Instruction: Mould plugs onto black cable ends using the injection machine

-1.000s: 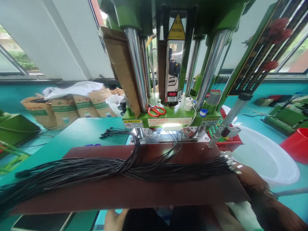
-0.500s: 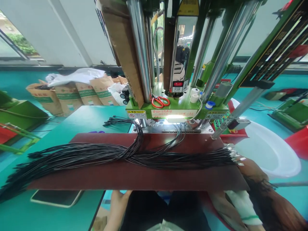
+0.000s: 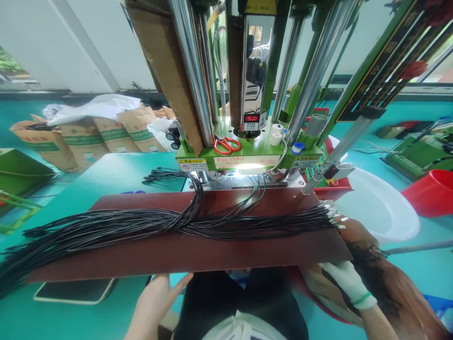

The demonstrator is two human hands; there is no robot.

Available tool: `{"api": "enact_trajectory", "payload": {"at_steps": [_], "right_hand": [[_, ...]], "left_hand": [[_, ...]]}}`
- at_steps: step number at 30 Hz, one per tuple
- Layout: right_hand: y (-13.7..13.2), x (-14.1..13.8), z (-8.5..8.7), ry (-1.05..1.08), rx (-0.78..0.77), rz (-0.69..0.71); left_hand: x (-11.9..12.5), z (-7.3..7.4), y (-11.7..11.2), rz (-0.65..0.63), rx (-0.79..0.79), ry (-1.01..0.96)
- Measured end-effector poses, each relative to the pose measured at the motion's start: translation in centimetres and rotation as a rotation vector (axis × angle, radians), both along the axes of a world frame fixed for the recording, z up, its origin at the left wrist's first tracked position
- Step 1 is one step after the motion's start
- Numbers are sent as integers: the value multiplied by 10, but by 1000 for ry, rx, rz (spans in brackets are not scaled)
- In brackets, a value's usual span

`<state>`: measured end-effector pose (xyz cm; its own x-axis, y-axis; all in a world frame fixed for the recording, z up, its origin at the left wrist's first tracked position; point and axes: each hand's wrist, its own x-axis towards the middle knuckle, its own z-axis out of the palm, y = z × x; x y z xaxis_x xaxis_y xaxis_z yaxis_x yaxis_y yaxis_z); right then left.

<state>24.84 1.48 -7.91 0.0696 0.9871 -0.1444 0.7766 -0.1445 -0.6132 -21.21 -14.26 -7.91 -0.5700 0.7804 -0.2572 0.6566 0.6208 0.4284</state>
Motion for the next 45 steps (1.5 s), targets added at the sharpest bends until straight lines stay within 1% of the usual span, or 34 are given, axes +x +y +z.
{"api": "enact_trajectory", "payload": {"at_steps": [2,3,4,5,6,8,9,10,11,13,16,19,22,24,26,28,29,30,31,33,35,37,39,41,42,43,45], "right_hand": [[0,4,1,1,-51,22],[1,6,0,3,-65,32],[2,8,-1,1,-65,34],[3,9,-1,-5,-62,32],[4,9,-2,-16,-62,29],[5,8,-2,-49,-53,22],[6,7,0,-66,-45,23],[5,6,2,-79,-37,28],[4,6,4,-91,-34,33],[0,5,10,-114,-42,35],[-10,4,19,-140,-87,69],[-21,2,31,-169,-134,124],[-32,-3,50,-149,-148,216],[-40,-12,67,-31,-173,336],[-47,-26,82,216,-245,499],[-52,-46,89,598,-321,630],[-54,-59,88,814,-350,646],[-54,-74,85,1030,-373,621],[-53,-90,80,1222,-400,568],[-44,-123,70,1544,-454,446],[-28,-150,64,1774,-483,363],[-6,-164,67,1947,-427,262],[17,-164,76,2039,-312,119],[35,-152,88,2031,-218,22],[40,-144,94,2002,-192,17],[42,-137,99,1965,-172,47],[39,-127,106,1872,-124,179]], "left_hand": [[5,23,-7,-147,-117,26],[12,34,-6,-250,-130,18],[22,44,-1,-384,-106,6],[34,53,7,-523,-39,0],[47,61,19,-628,77,22],[72,70,50,-736,333,188],[82,73,67,-783,400,278],[91,75,84,-813,435,360],[98,76,98,-854,436,427],[106,76,120,-932,377,544],[111,76,136,-1066,284,695],[113,76,143,-1170,263,771],[113,78,150,-1202,264,762],[110,82,153,-1166,287,739],[106,85,154,-1094,363,696],[100,87,152,-1029,474,611],[97,88,150,-1002,524,558],[94,88,148,-974,559,505],[92,88,145,-945,576,453],[90,87,139,-901,570,365],[90,86,133,-900,541,301],[93,86,126,-931,495,250],[95,86,117,-950,442,202],[97,87,105,-978,359,134],[96,87,98,-1005,303,90],[95,87,91,-1036,239,32],[90,88,77,-1047,107,-166]]}}
